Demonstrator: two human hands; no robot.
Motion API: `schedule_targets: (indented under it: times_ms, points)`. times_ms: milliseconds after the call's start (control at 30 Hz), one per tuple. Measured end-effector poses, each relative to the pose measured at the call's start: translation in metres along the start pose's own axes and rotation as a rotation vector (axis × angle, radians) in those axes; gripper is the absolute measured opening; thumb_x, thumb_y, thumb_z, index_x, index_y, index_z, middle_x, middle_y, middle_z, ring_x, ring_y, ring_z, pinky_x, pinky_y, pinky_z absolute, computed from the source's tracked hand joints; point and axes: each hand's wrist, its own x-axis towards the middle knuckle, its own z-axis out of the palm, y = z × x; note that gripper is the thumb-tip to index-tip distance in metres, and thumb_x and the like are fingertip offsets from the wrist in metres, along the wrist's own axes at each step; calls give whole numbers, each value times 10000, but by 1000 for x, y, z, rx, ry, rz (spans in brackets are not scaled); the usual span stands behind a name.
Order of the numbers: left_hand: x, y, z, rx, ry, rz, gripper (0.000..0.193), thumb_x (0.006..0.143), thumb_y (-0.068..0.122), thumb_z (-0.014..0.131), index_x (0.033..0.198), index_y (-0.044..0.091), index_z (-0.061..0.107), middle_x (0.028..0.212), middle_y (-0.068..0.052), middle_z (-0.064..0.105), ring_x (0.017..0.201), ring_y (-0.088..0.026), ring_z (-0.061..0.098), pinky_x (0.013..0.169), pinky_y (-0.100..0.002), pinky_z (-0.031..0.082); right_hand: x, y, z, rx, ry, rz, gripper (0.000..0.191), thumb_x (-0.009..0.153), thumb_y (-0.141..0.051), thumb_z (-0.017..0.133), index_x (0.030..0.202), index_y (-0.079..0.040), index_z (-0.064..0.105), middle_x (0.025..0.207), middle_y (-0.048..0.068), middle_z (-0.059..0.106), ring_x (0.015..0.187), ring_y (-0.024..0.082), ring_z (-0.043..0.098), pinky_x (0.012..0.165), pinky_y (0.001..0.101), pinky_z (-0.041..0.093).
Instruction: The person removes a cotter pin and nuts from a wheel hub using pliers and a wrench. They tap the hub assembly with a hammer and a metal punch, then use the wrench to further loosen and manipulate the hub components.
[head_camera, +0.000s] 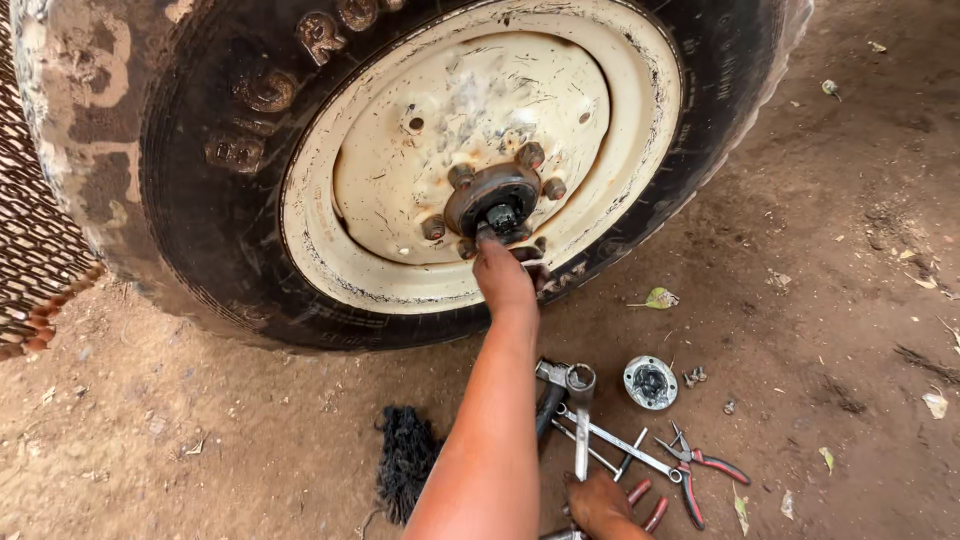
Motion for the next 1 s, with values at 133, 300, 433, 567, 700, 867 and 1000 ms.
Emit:
schedule_targets:
  times_ms: [133,300,433,567,700,867,1000]
  points:
    - [-11,23,-1,769,169,546,535,941,532,703,882,2,727,716,-142,703,633,-262,626,576,-372,469,-17,-9,-10,-148,-2,2,686,938,-591,584,1320,-28,674,1397,233,634,1363,384,573,1179,428,404]
    - [-17,29,14,493,135,265,371,907,360,638,861,-5,677,627,-124,671,488,-228,624,498,-403,466,-49,-22,-31,-145,-2,8,774,926,-652,567,1382,-32,655,1424,215,613,1377,368,568,1183,431,413]
    - [-13,21,22,24,64,167,388,961,294,609,795,-56,613,599,-152,619,443,-225,539,450,-399,440,-58,-32,-47,-87,120,12,803,901,-630,590,1531,-155,442,1452,179,587,1384,355,550,1170,451,418]
    - [-6,11,23,-301,36,-88,375,958,362,624,795,24,627,589,-100,609,428,-177,496,428,-331,363,-53,-40,-53,-17,266,-80,842,885,-589,639,1561,-164,374,1491,157,557,1400,340,520,1167,459,395]
    - [-4,-1,31,-461,-13,-117,407,977,426,617,794,64,589,584,-70,589,444,-152,492,431,-290,347,-43,-45,-50,157,410,-268,904,844,-561,703,1530,-85,358,1465,203,525,1362,375,502,1111,450,406]
    - [-13,17,12,126,-73,31,564,962,550,558,818,17,673,620,-106,622,482,-176,535,453,-348,386,-48,-100,-93,423,452,-659,611,898,-440,633,1349,-27,626,1269,205,713,1214,368,669,1023,432,503]
    - [-30,89,-19,1139,-73,1047,614,1030,542,643,1006,-66,729,866,-235,731,758,-301,709,698,-463,573,-79,-203,-183,915,-247,-645,499,993,-463,439,1371,-167,578,1150,100,743,1040,275,713,859,487,566]
